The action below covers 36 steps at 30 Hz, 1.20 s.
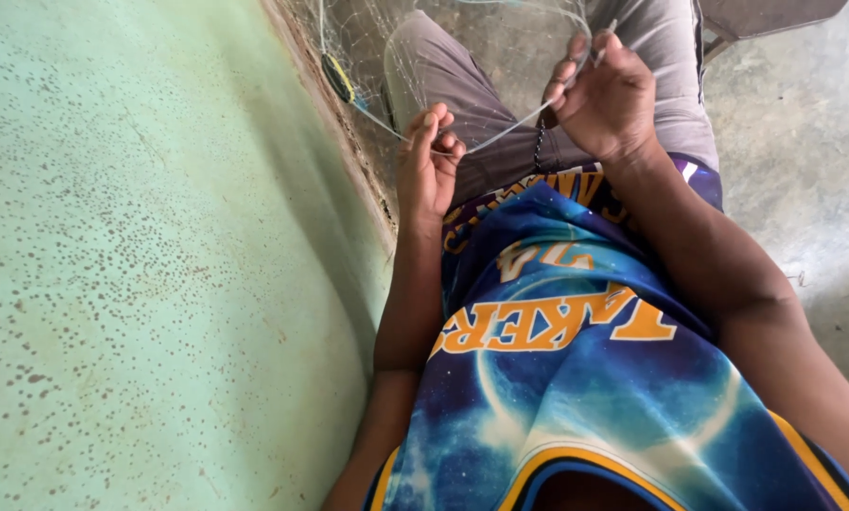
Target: The person is repairing a fishing net by hand, using a small white shuttle to weave and tie knots in the nylon mesh.
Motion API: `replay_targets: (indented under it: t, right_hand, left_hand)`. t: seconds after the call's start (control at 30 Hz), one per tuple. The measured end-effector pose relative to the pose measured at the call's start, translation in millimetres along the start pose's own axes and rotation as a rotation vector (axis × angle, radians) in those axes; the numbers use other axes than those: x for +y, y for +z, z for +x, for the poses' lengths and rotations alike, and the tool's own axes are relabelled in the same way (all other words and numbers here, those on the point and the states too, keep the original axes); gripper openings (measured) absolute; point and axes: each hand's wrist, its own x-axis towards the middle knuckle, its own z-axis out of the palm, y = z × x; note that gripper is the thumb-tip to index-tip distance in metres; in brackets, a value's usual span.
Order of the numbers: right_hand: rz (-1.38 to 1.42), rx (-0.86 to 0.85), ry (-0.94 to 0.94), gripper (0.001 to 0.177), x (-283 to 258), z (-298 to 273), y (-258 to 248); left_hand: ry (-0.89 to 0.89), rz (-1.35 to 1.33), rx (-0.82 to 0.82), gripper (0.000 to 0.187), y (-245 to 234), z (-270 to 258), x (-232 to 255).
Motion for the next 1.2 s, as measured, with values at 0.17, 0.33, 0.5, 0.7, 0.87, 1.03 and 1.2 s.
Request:
replay_targets:
  t: [0.17,0.33,0.5,0.7,0.87,1.03,1.2]
  right_hand:
    - [-0.025,0.076,0.015,0.007,0,-4,-19]
    - [-0.051,0.123,-0.003,0.012,1,-3,-16]
    - [-0.077,0.126,-0.002,0.012,2,-6,-16]
    - [-0.055,0.087,-0.044,0.007,-2,-11,-24]
    - [-0.006,0.128,-0.070,0.008,-9,-16,-30]
    - [-0.001,0.105,-0.093,0.009,-11,-22,-20]
    - [0.030,0.076,-0.068,0.016,-12,-26,-18]
  left_hand:
    - [0.021,0.074,0.017,0.030,8,-5,0]
    - [0.009,0.052,0.037,0.040,5,0,-4]
    - [0.025,-0.037,0.047,0.061,-1,6,-2]
    - [0.096,-0.124,0.072,0.041,-12,17,-10]
    - [0.093,-0.244,-0.019,0.032,-10,18,-4]
    - [0.077,-0.463,-0.117,0.022,-3,14,-2]
    - [0.050,-0.478,-0.134,0.018,6,1,1]
